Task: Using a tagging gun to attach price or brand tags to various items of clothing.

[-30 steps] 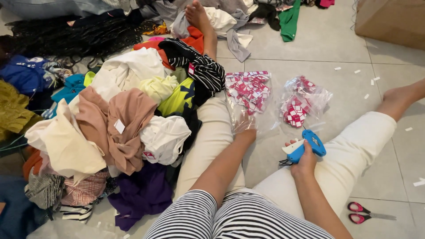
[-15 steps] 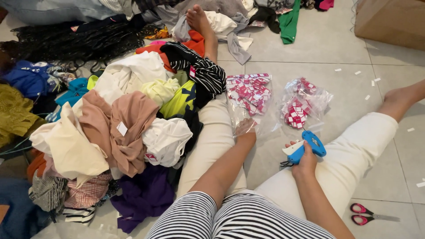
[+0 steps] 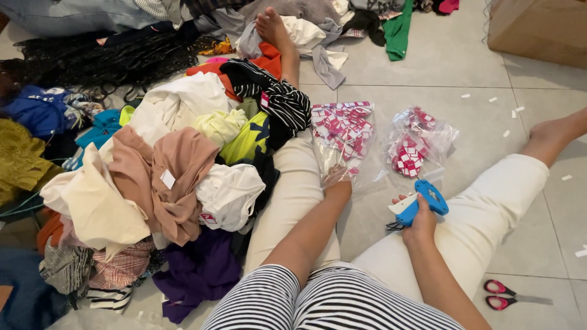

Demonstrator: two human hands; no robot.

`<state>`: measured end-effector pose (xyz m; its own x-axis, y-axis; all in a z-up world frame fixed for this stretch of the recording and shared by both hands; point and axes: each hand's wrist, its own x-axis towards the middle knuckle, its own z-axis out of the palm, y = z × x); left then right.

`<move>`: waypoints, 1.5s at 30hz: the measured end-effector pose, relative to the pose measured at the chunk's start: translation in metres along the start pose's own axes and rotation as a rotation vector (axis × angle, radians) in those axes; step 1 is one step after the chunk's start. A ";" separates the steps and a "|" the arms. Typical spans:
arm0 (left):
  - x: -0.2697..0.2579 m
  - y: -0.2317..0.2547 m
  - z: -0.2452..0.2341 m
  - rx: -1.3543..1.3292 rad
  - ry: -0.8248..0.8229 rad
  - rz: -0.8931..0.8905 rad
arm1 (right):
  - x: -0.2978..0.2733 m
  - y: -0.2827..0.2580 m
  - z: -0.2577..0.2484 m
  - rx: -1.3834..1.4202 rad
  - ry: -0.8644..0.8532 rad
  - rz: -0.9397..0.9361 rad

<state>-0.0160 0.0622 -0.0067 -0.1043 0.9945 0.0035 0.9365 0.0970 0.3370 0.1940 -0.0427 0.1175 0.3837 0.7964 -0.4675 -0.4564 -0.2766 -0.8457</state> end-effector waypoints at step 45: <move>-0.068 0.008 -0.049 -0.482 -0.565 -0.064 | -0.014 0.023 0.010 -1.375 -0.322 -0.017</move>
<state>-0.0176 -0.0068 0.0422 0.1561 0.8684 -0.4707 0.6698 0.2572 0.6966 0.1702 -0.0549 0.1071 0.0980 0.8396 -0.5343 0.7544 -0.4128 -0.5103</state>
